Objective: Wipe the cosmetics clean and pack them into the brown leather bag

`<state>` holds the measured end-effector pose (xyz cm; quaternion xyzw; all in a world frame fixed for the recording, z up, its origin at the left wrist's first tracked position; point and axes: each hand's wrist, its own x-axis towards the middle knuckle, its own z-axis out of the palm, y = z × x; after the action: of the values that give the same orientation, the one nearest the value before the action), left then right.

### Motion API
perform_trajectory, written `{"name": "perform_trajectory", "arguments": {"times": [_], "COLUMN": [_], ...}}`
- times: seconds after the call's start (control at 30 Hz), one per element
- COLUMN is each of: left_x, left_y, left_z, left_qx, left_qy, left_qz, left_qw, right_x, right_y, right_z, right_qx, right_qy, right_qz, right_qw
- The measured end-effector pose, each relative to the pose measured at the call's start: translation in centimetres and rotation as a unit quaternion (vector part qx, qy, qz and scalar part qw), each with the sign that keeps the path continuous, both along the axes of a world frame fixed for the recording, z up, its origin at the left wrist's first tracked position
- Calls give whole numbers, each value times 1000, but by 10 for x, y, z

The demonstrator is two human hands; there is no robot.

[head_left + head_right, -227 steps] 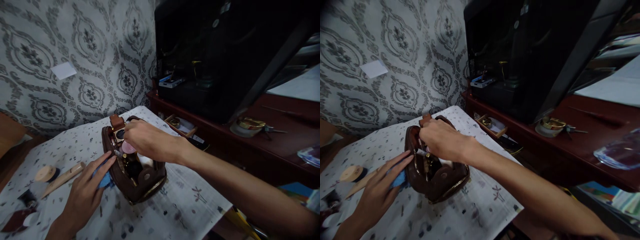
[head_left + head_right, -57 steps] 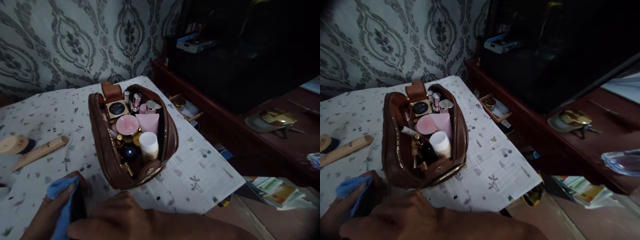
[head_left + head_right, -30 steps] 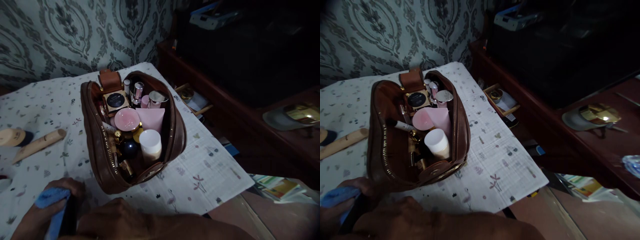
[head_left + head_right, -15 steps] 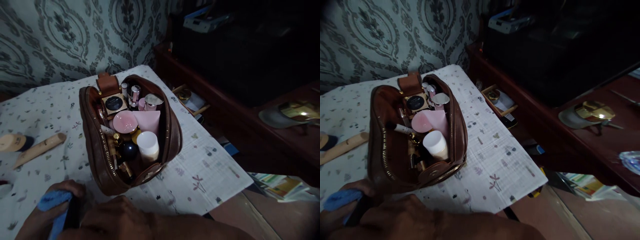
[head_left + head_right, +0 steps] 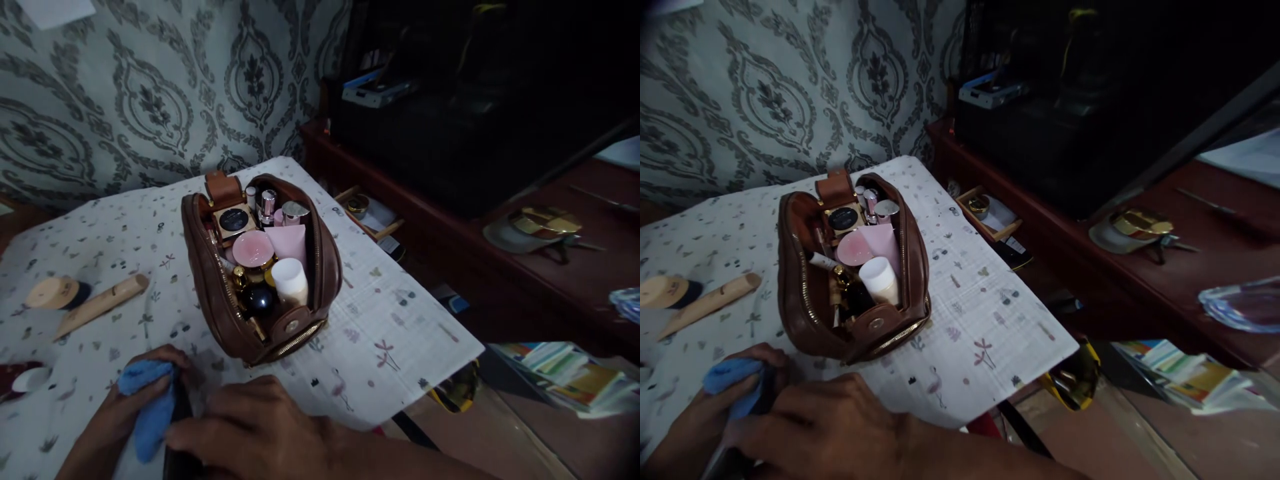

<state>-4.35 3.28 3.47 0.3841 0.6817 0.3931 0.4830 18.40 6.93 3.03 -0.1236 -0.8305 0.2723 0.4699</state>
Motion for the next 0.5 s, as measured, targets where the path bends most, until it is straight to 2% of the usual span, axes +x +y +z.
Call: {"name": "perform_trajectory", "arguments": {"times": [0.07,0.17,0.37,0.5], "left_x": [-6,-7,10,18], "left_y": [1,2,0,1], "left_z": [-8,-14,-13,-13], "left_qx": [8,29,34,37], "left_qy": [-23,-59,-125,-166], "left_qz": [-57,-118,-150,-152], "left_qw": [998,991,980,974], "right_x": [5,13,24,35], "right_y": [1,1,-7,-8], "right_z": [3,7,14,27], "right_qx": [1,-40,-159,-174], "right_qy": [32,34,14,-1], "right_qz": [-17,-23,-28,-54], "right_qw": [999,998,987,983]}}
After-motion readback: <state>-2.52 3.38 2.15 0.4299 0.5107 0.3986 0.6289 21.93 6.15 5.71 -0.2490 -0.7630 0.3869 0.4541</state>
